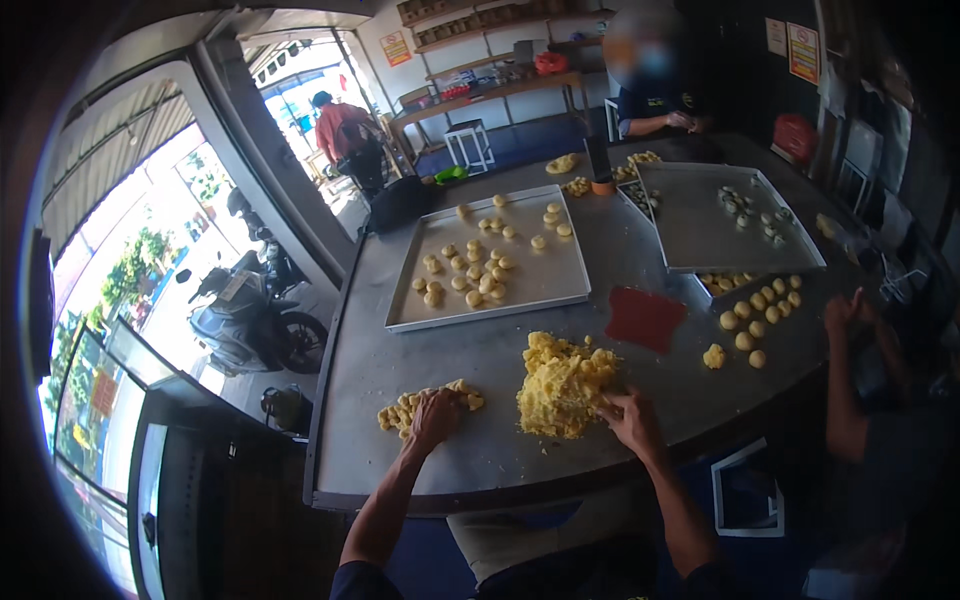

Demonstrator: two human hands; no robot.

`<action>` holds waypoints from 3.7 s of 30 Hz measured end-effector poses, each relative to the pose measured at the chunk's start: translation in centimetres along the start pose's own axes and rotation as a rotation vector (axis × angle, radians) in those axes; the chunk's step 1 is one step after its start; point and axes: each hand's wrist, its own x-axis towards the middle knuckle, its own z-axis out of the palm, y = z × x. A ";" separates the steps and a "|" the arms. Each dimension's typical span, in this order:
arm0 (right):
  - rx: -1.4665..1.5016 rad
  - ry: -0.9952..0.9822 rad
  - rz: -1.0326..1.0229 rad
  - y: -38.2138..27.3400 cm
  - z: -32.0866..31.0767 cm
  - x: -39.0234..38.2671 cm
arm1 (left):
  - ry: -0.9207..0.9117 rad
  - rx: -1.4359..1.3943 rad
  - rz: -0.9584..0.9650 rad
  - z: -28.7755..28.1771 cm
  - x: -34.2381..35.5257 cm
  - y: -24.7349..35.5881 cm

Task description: The person shapes portions of dough by hand, rolling them into spheres and placing them onto metal trays on a table.

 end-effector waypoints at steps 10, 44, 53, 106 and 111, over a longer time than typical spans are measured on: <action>-0.260 0.046 -0.040 -1.4 -1.3 1.3 | 0.089 -0.067 0.158 2.1 -8.1 3.5; -0.400 0.053 -0.141 -2.2 -0.3 -5.9 | 0.291 0.298 0.183 3.7 -5.8 7.3; -0.190 -0.123 -0.146 -3.5 -1.2 -5.0 | 0.246 -0.132 -0.320 4.7 -8.5 7.9; 0.064 -0.251 -0.316 -11.2 10.3 -3.1 | 0.123 -0.453 -0.334 5.2 -8.0 10.3; 0.086 -0.117 -0.456 -12.1 9.8 -3.0 | 0.177 -0.630 -0.214 4.5 -7.8 10.6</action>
